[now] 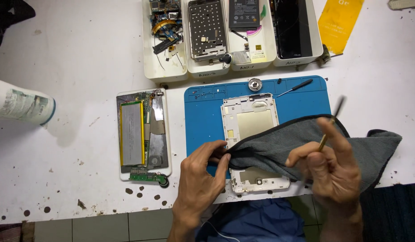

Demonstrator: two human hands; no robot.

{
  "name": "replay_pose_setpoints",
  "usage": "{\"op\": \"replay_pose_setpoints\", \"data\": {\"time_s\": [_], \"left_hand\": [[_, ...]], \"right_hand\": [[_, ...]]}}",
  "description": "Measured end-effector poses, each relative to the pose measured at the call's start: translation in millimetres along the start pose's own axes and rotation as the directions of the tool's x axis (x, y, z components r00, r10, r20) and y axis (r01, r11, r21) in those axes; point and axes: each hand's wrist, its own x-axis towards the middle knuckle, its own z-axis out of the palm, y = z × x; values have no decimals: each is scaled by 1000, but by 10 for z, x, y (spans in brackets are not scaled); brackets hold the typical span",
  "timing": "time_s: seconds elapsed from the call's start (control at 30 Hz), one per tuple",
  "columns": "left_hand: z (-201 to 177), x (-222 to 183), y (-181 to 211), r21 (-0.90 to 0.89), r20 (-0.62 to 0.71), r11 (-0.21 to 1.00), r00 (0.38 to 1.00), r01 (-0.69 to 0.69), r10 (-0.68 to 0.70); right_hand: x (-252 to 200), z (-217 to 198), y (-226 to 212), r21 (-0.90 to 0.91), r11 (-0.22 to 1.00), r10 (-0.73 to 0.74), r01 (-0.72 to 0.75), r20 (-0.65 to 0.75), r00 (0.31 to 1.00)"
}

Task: Cleaning adhesive residue from a smartphone frame using a cloth and a precision tool

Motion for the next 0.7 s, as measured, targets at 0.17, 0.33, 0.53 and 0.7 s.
{"op": "replay_pose_setpoints", "data": {"time_s": [0.17,0.33,0.53,0.7], "left_hand": [[-7,33,46,8,-48,1000,999,8,-8],[57,138,40,50,-100,999,995,23,-18],[94,173,38,30,-128,997,989,75,-71],[45,53,25,12,-26,997,997,79,-78]], "right_hand": [[64,245,-111,68,995,77,-75,-28,997],[96,448,4,55,998,-5,6,-29,1000],[176,533,31,-99,990,-100,98,-16,995],[245,506,92,-242,923,-251,300,214,944]]}}
